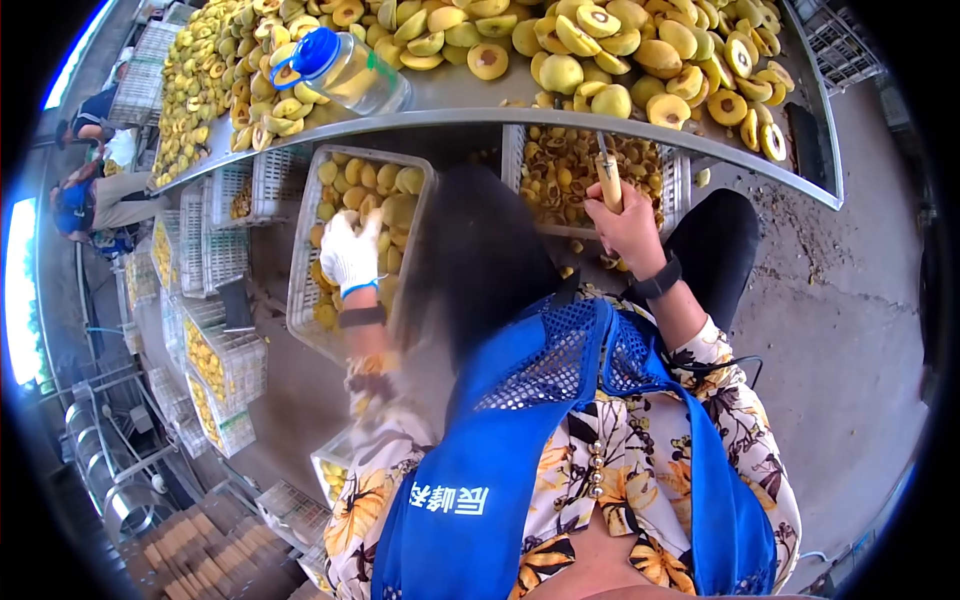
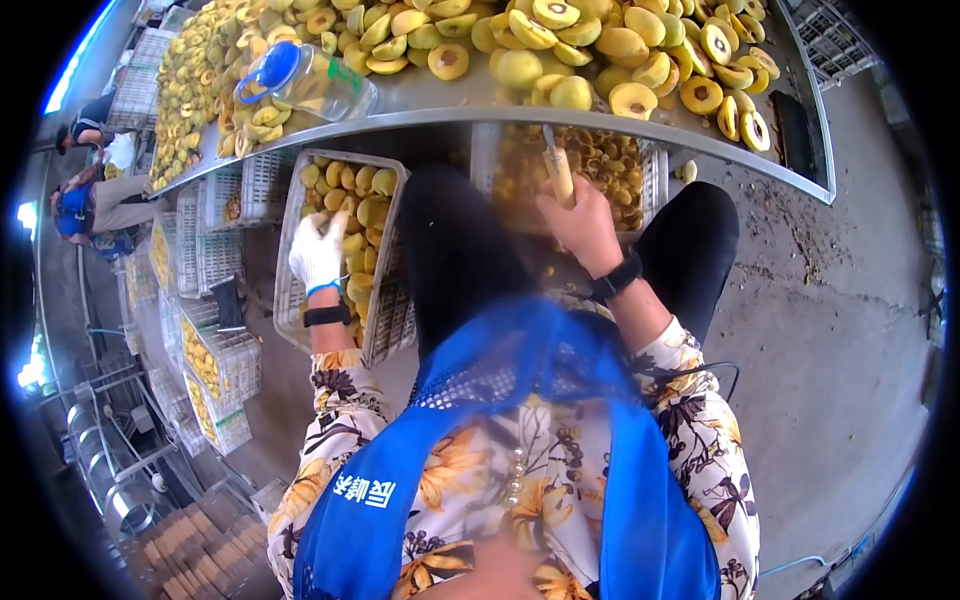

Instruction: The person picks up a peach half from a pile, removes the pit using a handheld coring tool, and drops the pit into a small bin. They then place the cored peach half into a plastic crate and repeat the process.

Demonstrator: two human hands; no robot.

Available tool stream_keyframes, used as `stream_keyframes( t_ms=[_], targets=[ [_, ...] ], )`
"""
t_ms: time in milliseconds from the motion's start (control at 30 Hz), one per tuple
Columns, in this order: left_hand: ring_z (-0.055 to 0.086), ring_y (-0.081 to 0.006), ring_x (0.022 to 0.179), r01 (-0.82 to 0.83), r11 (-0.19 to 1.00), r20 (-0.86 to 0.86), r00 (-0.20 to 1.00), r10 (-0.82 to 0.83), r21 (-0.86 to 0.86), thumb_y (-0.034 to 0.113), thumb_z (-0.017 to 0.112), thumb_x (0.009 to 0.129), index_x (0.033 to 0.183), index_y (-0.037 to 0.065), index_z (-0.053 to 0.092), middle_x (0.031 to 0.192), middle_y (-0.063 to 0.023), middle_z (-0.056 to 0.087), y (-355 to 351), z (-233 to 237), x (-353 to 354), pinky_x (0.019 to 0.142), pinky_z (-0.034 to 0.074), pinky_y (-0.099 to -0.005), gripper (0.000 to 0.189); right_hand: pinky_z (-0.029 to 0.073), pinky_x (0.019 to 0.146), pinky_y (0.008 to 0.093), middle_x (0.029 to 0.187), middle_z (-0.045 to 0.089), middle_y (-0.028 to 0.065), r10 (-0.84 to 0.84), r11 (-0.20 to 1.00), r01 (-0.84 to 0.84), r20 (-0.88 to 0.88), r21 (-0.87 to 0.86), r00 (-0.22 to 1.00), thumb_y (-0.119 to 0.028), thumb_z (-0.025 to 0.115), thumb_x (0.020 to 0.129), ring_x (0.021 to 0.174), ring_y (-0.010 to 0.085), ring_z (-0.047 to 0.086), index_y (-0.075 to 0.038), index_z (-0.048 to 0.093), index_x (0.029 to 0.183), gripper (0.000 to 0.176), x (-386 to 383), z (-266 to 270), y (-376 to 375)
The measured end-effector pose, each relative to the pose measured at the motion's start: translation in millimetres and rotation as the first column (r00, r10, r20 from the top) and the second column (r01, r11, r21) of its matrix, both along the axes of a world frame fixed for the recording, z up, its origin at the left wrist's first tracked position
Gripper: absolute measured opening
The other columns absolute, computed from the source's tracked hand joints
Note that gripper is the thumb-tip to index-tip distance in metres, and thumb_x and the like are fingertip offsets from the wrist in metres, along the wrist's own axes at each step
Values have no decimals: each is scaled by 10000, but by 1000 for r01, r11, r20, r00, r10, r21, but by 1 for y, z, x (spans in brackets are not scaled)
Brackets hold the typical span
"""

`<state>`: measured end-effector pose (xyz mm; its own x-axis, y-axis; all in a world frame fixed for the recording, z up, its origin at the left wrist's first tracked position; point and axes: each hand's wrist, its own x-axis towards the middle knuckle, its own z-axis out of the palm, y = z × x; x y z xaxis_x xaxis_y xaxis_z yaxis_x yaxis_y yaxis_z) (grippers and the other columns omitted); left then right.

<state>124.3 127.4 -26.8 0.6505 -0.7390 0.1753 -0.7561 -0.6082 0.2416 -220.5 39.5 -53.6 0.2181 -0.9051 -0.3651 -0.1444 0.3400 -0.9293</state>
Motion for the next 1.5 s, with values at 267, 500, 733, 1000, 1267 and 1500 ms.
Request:
stream_keyframes(
  t_ms=[267, 500, 733, 1000, 1267, 1500],
  targets=[
    [575, -364, 979, 440, 898, -40, 897, -440, -10, 493, 562, 789, 1133, 90, 560, 1033, -183, 620, -193, 30, -77, 819, 457, -436, 530, 398, 534, 284, 692, 555, 100, 48, 974, -81, -155, -210, 987, -188, 628, 794, 578, 187, 514, 1, 559, 982, 276, 3, -7, 5],
    [596, -356, 958, 283, 958, -277, 917, -286, -51, 183, 586, 743, 993, 34, 581, 977, -205, 626, -283, -39, -112, 827, 486, -404, 292, 463, 578, 277, 713, 591, 57, 13, 997, -31, -243, -71, 970, -164, 639, 785, 621, 124, 550, 0, 587, 975, 257, -11, 19, 11],
    [624, -326, 760, 357, 758, -269, 782, -562, -545, 288, 707, 653, 831, 94, 657, 807, -182, 638, -189, -3, -137, 677, 504, -401, 268, 489, 630, 268, 802, 622, 71, -44, 912, -64, -251, -404, 967, -236, 640, 841, 697, 127, 604, 22, 501, 1093, 387, -8, 3, -17],
    [592, -158, 862, -148, 801, -800, -84, -595, -580, 282, 655, 832, 1091, 33, 587, 1002, -79, 626, -73, 8, -183, 795, 480, -280, 366, 493, 684, 292, 904, 630, 91, -41, 986, 56, 94, -160, 995, -169, 555, 890, 787, 181, 604, 2, 514, 1132, 299, 31, 8, -16],
    [592, -163, 823, -240, 876, -881, -128, -456, -418, 470, 321, 957, 1063, 3, 519, 944, -114, 608, -81, -26, -181, 731, 490, -264, 519, 466, 577, 442, 748, 590, 248, 61, 839, -291, -451, -460, 890, -210, 605, 837, 696, 430, 583, -9, 498, 987, 272, 28, 32, 14],
    [604, -266, 758, -395, 781, -699, -362, -617, -484, 395, 382, 957, 1109, 25, 486, 871, -155, 602, -85, -42, -190, 702, 511, -337, 413, 435, 582, 506, 675, 563, 267, 100, 816, -424, -626, -393, 773, -167, 572, 830, 672, 456, 556, 4, 412, 938, 258, 20, 26, 28]
  ],
)
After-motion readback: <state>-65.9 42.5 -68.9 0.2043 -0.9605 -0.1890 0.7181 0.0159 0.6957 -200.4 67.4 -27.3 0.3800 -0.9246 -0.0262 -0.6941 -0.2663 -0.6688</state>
